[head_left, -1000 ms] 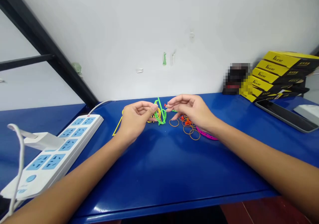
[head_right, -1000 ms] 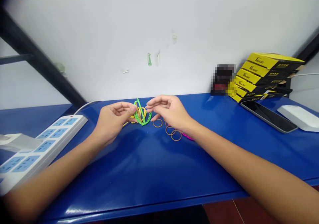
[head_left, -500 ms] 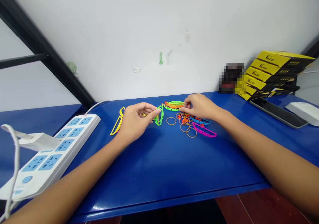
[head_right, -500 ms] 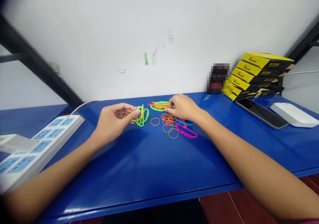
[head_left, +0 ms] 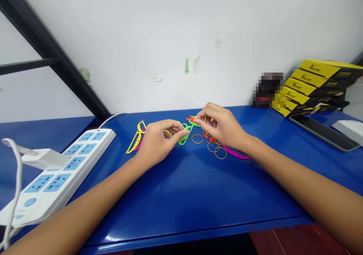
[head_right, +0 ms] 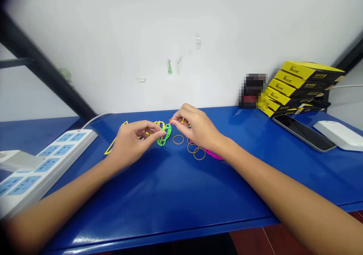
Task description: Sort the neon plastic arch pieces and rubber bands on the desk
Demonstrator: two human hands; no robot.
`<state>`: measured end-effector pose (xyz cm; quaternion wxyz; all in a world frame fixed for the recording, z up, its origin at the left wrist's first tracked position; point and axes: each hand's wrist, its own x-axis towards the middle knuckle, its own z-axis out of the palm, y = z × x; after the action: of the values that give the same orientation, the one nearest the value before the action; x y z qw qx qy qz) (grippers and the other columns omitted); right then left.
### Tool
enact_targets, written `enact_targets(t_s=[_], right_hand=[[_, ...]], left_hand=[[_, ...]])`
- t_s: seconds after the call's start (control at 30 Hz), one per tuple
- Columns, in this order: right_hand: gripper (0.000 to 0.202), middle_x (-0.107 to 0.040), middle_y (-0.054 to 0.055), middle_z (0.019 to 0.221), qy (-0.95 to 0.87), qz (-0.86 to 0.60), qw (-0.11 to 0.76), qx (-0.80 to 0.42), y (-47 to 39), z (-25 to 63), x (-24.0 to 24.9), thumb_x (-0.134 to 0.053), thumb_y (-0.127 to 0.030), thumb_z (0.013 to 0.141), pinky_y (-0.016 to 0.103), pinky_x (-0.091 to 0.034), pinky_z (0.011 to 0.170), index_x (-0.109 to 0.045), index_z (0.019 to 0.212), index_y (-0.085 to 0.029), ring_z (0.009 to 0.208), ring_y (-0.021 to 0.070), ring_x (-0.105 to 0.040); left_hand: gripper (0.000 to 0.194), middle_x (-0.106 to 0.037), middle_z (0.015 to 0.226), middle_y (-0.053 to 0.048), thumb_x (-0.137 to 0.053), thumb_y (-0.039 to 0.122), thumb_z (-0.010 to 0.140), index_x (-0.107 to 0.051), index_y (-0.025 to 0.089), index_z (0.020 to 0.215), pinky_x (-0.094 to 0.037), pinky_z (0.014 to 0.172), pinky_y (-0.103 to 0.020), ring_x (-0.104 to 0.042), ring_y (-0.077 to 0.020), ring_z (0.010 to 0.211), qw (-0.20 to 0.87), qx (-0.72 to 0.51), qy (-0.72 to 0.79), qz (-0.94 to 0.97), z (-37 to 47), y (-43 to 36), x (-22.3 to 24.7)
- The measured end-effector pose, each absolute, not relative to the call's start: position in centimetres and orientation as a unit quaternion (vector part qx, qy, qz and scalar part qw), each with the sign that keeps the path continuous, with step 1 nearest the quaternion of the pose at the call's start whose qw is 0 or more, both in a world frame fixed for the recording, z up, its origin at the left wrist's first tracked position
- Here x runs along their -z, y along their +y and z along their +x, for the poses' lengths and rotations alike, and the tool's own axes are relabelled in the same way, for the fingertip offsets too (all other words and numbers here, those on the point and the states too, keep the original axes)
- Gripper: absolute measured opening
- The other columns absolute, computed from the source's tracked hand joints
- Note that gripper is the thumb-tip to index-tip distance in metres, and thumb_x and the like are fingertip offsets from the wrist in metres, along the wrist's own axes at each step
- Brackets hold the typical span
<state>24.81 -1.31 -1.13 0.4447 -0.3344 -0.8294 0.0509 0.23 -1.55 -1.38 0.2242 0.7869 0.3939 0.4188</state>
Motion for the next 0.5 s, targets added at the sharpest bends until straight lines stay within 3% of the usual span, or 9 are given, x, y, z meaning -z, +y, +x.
enact_targets(t_s=[0.5], right_hand=[[0.009,-0.066,0.005,0.1,-0.857,-0.328,0.396,0.008,-2.14,24.78,0.84,-0.062,-0.018,0.108,0.031,-0.046,0.069,-0.063,0.1,-0.021,0.078,0.016,-0.059]], left_hand=[[0.028,-0.084,0.083,-0.005,-0.08,0.048,0.094,-0.082,0.021,0.088,-0.057,0.067,-0.028,-0.075,-0.0193,0.074,0.214,-0.414,0.393,0.792,0.1,-1.31,1.51]])
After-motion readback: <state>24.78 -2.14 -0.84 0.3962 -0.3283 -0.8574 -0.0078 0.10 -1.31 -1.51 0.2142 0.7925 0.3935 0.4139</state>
